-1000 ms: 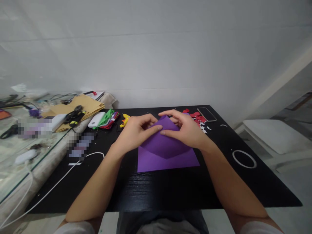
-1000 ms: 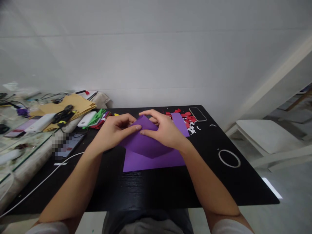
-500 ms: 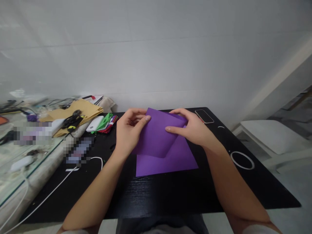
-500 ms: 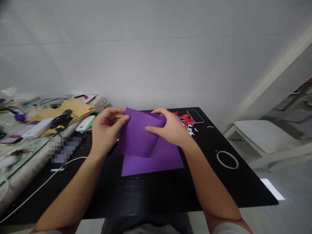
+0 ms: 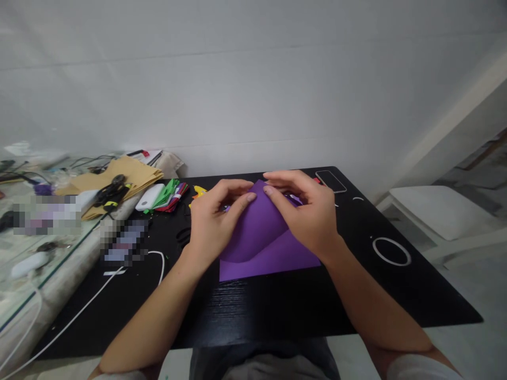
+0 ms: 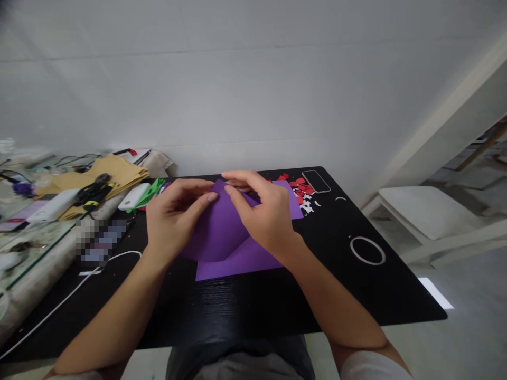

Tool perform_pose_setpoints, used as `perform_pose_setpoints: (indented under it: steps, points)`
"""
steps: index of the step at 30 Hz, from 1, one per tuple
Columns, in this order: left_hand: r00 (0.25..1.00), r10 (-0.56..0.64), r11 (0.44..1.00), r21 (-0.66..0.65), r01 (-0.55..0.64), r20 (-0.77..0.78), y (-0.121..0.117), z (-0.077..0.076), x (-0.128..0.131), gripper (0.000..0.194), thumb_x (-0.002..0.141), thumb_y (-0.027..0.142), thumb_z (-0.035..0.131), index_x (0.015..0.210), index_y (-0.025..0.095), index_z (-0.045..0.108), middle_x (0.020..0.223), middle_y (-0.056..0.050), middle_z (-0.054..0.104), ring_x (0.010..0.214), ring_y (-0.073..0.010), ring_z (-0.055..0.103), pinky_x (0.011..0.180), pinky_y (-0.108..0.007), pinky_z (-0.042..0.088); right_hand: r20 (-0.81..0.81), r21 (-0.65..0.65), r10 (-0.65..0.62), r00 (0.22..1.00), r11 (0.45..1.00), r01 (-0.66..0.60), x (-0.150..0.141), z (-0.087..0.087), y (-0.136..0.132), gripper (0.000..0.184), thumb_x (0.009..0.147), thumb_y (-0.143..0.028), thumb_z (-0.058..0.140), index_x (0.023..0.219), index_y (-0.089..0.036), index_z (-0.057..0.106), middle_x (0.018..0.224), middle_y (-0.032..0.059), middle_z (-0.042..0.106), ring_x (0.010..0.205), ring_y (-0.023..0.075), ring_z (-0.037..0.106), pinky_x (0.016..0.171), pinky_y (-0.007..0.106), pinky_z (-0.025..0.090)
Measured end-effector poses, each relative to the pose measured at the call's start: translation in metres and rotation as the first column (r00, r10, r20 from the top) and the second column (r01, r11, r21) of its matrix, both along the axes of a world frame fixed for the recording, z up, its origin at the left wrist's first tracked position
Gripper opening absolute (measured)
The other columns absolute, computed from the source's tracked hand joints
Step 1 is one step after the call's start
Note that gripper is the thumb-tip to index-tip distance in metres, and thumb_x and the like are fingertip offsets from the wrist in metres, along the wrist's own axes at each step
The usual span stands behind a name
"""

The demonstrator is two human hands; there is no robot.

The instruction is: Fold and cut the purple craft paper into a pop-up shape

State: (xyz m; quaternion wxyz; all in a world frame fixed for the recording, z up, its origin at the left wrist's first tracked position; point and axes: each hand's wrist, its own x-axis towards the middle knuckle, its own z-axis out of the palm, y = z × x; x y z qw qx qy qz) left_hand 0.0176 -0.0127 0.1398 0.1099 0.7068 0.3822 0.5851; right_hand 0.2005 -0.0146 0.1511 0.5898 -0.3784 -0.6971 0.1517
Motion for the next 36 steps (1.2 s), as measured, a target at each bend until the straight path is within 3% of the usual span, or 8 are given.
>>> perform_pose_setpoints:
  steps: [6,28,34,36]
  points:
    - [1.0,0.027,0.998,0.049,-0.027,0.004,-0.0005,-0.0025,0.0015,0.019,0.091,0.029,0.082,0.11,0.025,0.08,0.1,-0.002,0.083,0.086,-0.0147,0.077,0.082,-0.025,0.063,0.017,0.027,-0.034,0.999,0.999,0.034,0.0001,0.0002,-0.0015,0.015,0.095,-0.019,0.072,0.102,-0.028,0.082,0.101,0.0003,0.084,0.091,0.0205,0.08,0.09,0.036,0.065]
    - [0.999,0.007,1.0,0.014,-0.008,0.042,-0.0024,-0.0016,0.0038,0.016,0.091,0.028,0.081,0.107,0.025,0.082,0.101,-0.002,0.084,0.086,-0.0159,0.078,0.082,-0.027,0.064,-0.006,0.014,-0.037,0.999,0.999,0.038,0.0001,0.0004,-0.0005,0.016,0.094,-0.021,0.073,0.101,-0.03,0.084,0.101,-0.0001,0.085,0.092,0.0225,0.08,0.089,0.039,0.066]
    - [0.979,-0.094,0.983,-0.138,0.12,0.18,-0.003,0.0037,0.0051,0.02,0.09,0.032,0.082,0.105,0.02,0.075,0.09,-0.002,0.08,0.079,-0.0139,0.076,0.073,-0.023,0.06,0.006,0.014,0.003,1.0,1.0,-0.003,0.0001,-0.0018,0.0012,0.014,0.094,-0.021,0.074,0.099,-0.029,0.084,0.1,0.0005,0.085,0.09,0.0226,0.081,0.089,0.039,0.066]
    - [0.979,-0.122,0.97,-0.191,0.152,0.162,-0.0028,0.0052,0.0045,0.019,0.092,0.036,0.079,0.101,0.02,0.074,0.087,-0.002,0.079,0.076,-0.014,0.074,0.07,-0.023,0.059,0.012,0.004,0.022,1.0,1.0,-0.022,-0.0013,-0.0035,0.0015,0.013,0.094,-0.023,0.074,0.099,-0.029,0.084,0.099,0.0005,0.085,0.09,0.0227,0.081,0.089,0.039,0.067]
